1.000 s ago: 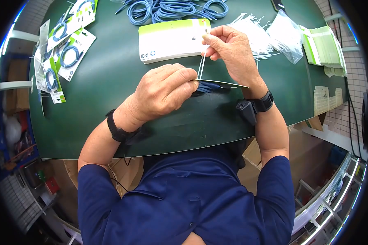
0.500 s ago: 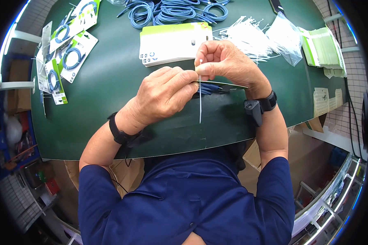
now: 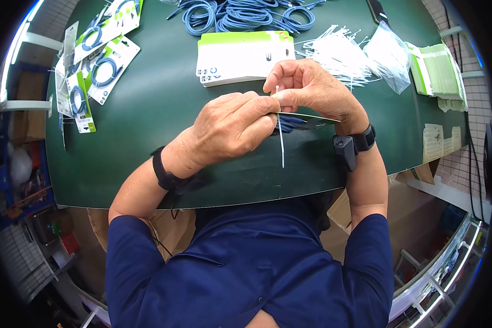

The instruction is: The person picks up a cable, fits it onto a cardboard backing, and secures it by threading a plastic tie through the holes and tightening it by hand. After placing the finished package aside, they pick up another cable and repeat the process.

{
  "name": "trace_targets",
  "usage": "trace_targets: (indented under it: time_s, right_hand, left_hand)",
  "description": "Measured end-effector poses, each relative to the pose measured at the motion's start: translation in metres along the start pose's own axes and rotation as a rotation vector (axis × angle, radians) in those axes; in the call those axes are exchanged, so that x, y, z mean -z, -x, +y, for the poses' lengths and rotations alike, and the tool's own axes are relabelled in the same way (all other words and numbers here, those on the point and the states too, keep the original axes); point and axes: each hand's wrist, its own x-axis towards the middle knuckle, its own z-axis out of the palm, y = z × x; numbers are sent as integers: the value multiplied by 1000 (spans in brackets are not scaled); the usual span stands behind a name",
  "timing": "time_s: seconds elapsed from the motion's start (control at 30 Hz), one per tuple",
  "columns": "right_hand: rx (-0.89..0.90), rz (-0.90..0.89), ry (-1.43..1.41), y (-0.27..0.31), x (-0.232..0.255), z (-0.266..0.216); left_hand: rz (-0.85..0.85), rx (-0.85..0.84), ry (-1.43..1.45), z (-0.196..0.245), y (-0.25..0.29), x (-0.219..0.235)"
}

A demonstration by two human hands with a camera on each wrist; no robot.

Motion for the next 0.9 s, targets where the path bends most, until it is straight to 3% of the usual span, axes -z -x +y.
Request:
trace_targets:
  time_s: [0.27,0.4,0.5,0.57,0.63,0.67,0.77,0.9]
  right_hand:
    - [38,-55,9,-2,2,2]
    - [-45,74,98,7,8,-11]
    - [180,381,69,15,20,-20]
    - [279,374,188,20,17,-23]
    - [489,369,398,26,8,-29]
    - [489,357,404,25,1,-31]
    - [591,273,967,18,-28,-36]
    - [625,316,994,7,-30,-18]
  left_hand:
    - [-8,117,139,1,-3,8]
    - [-48,263,236,0,-4,12]
    - [-92,408,307,0,-3,14]
    - [-140,566,383,0,-3,15]
    - [-107,596,394,-2,-2,13]
    - [-93,616,411,-3,-2,12]
    - [-72,682,455,-5,0,10]
    - [-77,773,525,-6,2,10]
